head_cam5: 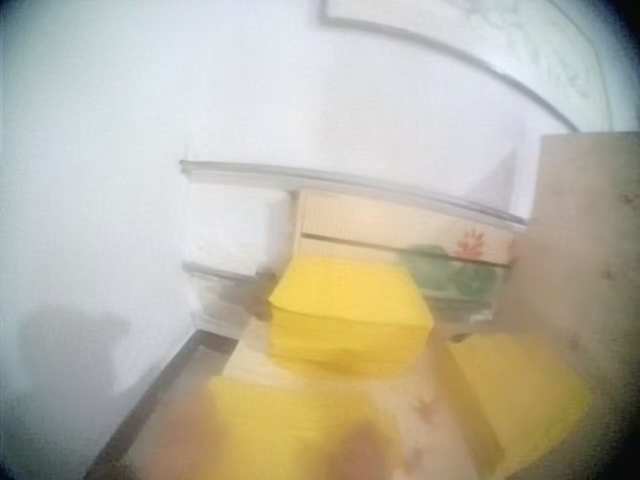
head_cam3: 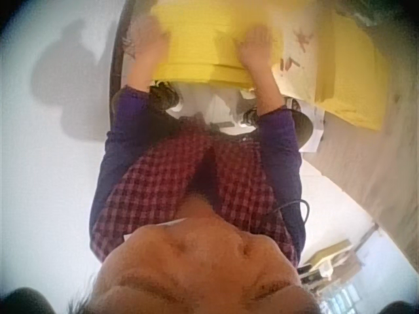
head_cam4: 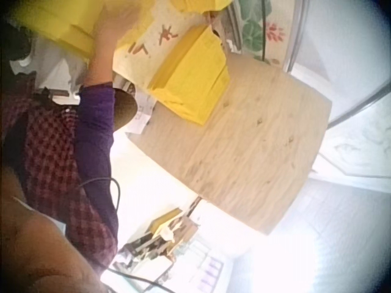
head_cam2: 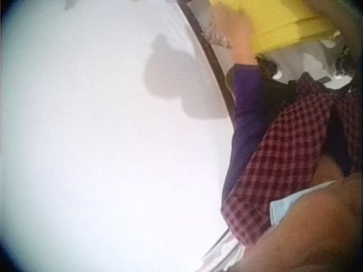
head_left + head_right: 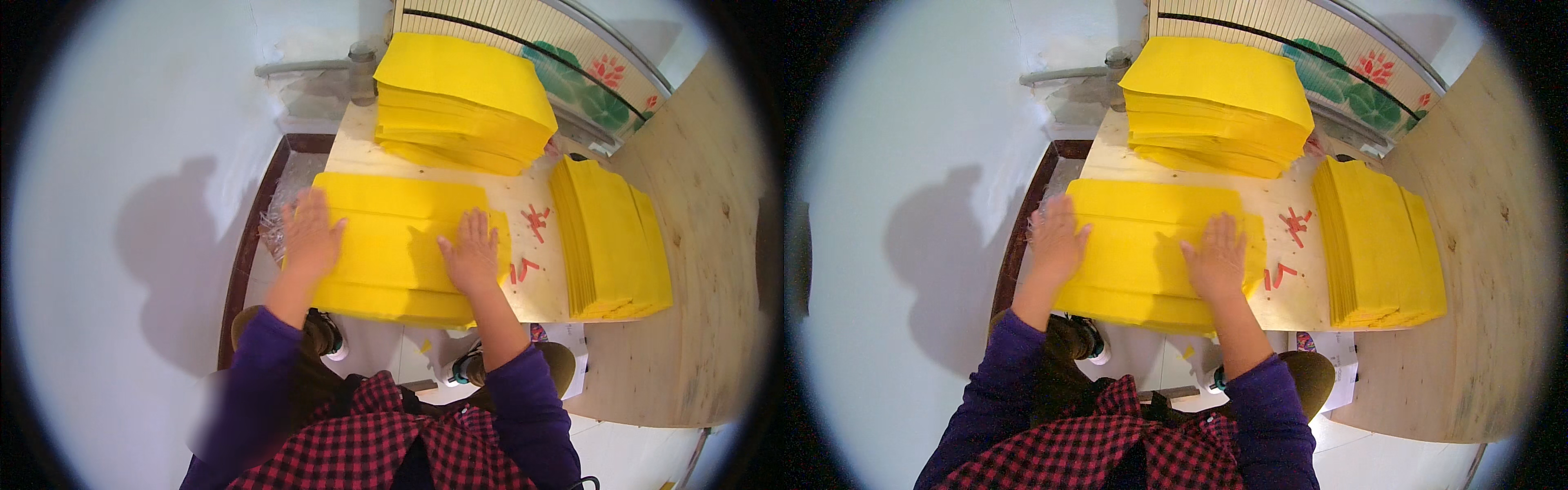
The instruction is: The person folds large yellow sheets of paper in half by hand on a table, then stacks the folded sheets into a growing pile. The process is repeated continuously with each new sheet.
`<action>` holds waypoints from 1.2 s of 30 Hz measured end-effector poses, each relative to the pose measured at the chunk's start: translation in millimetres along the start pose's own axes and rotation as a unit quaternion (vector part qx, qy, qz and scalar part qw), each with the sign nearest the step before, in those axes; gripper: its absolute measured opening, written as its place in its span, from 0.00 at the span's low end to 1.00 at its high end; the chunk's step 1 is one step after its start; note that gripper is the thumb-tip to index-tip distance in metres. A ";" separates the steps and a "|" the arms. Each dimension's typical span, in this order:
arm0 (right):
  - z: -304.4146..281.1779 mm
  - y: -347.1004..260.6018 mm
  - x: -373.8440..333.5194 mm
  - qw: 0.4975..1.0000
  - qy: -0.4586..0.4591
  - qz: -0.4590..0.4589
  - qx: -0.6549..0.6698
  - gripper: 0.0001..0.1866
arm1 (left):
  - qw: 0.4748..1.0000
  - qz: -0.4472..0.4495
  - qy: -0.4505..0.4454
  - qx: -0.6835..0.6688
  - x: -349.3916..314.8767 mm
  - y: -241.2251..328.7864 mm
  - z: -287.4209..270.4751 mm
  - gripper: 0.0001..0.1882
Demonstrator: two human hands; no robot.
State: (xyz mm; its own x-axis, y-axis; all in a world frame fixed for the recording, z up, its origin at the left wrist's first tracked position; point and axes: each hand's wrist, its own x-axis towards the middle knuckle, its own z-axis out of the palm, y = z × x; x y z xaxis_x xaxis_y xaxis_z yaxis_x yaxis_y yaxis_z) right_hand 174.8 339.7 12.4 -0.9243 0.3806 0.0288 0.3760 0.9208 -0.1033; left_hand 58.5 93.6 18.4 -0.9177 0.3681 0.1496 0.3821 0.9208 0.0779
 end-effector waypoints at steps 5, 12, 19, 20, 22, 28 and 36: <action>19.7 -49.0 20.0 0.995 -0.012 -0.082 0.056 0.36 | 0.964 0.120 -0.065 -0.227 20.1 96.9 10.2 0.33; 36.6 -30.0 8.1 0.998 -0.016 -0.052 0.022 0.38 | 0.988 0.110 -0.055 -0.092 9.1 78.6 46.3 0.34; 27.3 -3.4 8.6 0.999 -0.021 -0.029 -0.015 0.41 | 0.999 0.007 -0.041 -0.034 17.4 18.4 48.5 0.35; 27.2 0.0 8.0 0.999 -0.023 -0.023 -0.012 0.41 | 0.999 -0.006 -0.034 -0.031 17.9 9.9 48.5 0.35; 27.0 6.0 6.3 1.000 -0.016 -0.015 -0.004 0.41 | 0.998 -0.033 -0.041 -0.037 17.5 -6.0 48.0 0.34; 11.3 26.6 2.2 0.997 -0.069 0.033 -0.031 0.38 | 0.984 -0.152 -0.091 -0.028 15.1 -62.4 40.3 0.31; -14.0 -15.7 42.3 0.964 0.057 -0.192 0.177 0.21 | 0.941 -0.276 0.006 -0.197 6.7 -120.8 36.0 0.31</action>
State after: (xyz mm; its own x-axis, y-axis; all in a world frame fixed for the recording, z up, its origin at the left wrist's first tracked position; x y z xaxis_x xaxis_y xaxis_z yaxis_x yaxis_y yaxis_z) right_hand 130.8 342.5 29.1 -0.9698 0.0435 0.2399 -0.0569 0.9164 -0.3962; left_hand 2.2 -10.6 -25.5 -0.9877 -0.1559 -0.0088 -0.1390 0.8516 0.5054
